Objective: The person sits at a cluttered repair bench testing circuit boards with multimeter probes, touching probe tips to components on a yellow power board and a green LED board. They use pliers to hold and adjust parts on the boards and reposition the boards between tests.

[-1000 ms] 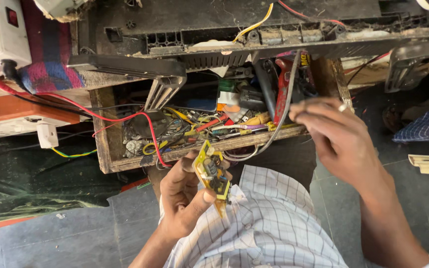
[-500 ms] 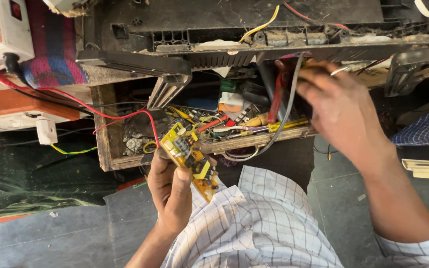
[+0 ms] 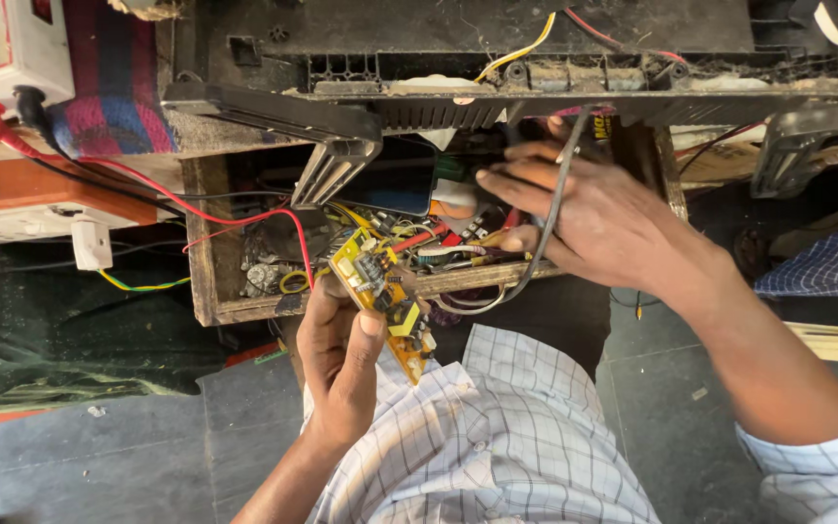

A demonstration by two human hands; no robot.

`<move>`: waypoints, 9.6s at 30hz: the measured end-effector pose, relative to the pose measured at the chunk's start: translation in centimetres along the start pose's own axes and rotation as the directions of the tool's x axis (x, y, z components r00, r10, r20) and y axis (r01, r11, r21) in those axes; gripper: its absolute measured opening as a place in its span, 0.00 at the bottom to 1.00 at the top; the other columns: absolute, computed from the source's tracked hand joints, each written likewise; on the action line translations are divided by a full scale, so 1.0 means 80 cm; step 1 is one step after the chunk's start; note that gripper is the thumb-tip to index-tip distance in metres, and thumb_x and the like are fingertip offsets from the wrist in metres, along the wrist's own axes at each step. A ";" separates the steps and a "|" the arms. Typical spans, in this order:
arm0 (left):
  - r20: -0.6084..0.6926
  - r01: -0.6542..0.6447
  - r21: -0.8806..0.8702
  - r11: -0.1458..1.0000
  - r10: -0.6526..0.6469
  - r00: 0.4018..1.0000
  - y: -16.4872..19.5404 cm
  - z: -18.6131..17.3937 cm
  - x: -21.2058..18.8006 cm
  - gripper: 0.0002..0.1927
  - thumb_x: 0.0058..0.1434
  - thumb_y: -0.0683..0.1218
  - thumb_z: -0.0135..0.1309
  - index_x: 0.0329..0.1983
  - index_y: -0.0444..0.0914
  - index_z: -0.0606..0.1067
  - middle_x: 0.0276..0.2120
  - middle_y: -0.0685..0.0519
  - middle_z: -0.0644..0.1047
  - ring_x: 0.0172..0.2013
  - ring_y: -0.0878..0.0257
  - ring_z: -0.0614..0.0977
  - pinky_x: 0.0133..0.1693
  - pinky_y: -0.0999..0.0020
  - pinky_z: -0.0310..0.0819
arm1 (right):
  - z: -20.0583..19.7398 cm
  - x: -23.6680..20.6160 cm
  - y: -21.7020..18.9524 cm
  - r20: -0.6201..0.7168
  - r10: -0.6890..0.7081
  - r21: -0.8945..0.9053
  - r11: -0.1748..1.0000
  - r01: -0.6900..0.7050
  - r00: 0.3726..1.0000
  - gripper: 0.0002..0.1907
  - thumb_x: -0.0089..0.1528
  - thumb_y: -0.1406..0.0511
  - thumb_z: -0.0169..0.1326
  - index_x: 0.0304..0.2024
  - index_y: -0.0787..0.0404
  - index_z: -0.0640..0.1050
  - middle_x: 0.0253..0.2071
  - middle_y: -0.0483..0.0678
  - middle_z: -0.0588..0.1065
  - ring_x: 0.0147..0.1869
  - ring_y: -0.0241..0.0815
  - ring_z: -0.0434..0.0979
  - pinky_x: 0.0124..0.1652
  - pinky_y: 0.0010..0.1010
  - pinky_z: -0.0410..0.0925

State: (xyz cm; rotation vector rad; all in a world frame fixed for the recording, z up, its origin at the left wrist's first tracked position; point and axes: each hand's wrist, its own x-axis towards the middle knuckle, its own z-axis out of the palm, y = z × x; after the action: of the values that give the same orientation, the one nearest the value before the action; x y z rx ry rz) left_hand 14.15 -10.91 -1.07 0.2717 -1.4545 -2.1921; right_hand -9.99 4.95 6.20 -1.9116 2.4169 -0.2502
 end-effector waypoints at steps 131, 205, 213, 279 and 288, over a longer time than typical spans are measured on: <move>0.262 0.217 -0.500 0.839 -0.092 0.961 -0.034 0.094 0.069 0.29 0.82 0.63 0.28 0.64 0.36 0.65 0.51 0.50 0.71 0.51 0.61 0.75 0.56 0.61 0.72 | 0.065 -0.173 -0.142 0.506 0.399 0.859 -0.154 -0.488 0.764 0.20 0.61 0.55 0.54 0.45 0.64 0.81 0.37 0.48 0.83 0.44 0.35 0.80 0.46 0.30 0.72; 0.198 0.229 0.077 0.970 -0.240 0.950 -0.012 0.097 0.076 0.17 0.76 0.52 0.48 0.49 0.33 0.75 0.38 0.59 0.76 0.39 0.75 0.71 0.43 0.78 0.67 | -0.011 -0.165 -0.090 -0.275 0.290 -0.265 0.894 -0.362 0.917 0.15 0.49 0.67 0.65 0.39 0.63 0.84 0.57 0.44 0.73 0.61 0.43 0.70 0.58 0.51 0.59; 0.187 0.212 0.094 0.973 -0.226 0.956 -0.015 0.099 0.076 0.17 0.76 0.54 0.48 0.44 0.34 0.74 0.35 0.60 0.75 0.37 0.75 0.69 0.40 0.78 0.66 | -0.005 -0.166 -0.088 -0.264 0.308 -0.202 0.909 -0.365 0.914 0.11 0.53 0.68 0.65 0.39 0.65 0.84 0.56 0.43 0.73 0.59 0.44 0.69 0.57 0.50 0.59; 0.509 -0.347 0.677 0.649 -0.072 0.858 0.041 0.075 0.103 0.09 0.66 0.39 0.54 0.49 0.34 0.74 0.41 0.44 0.79 0.34 0.47 0.82 0.34 0.58 0.74 | 0.007 -0.159 -0.093 -0.296 0.387 -0.100 0.897 -0.431 0.873 0.14 0.50 0.70 0.65 0.39 0.66 0.83 0.58 0.46 0.71 0.62 0.50 0.68 0.64 0.56 0.58; 0.529 -0.357 0.666 0.655 -0.078 0.845 0.041 0.074 0.104 0.08 0.67 0.40 0.53 0.49 0.34 0.73 0.41 0.44 0.79 0.36 0.46 0.81 0.36 0.57 0.74 | 0.002 -0.156 -0.087 -0.266 0.351 -0.129 0.910 -0.394 0.898 0.13 0.50 0.69 0.66 0.38 0.67 0.83 0.59 0.46 0.71 0.63 0.50 0.66 0.63 0.56 0.58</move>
State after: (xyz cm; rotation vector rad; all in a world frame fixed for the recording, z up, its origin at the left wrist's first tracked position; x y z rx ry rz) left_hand 5.49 -11.34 5.21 -0.2085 -2.5625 -1.4470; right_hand -0.32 15.52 6.40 -1.4941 2.9982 -0.2596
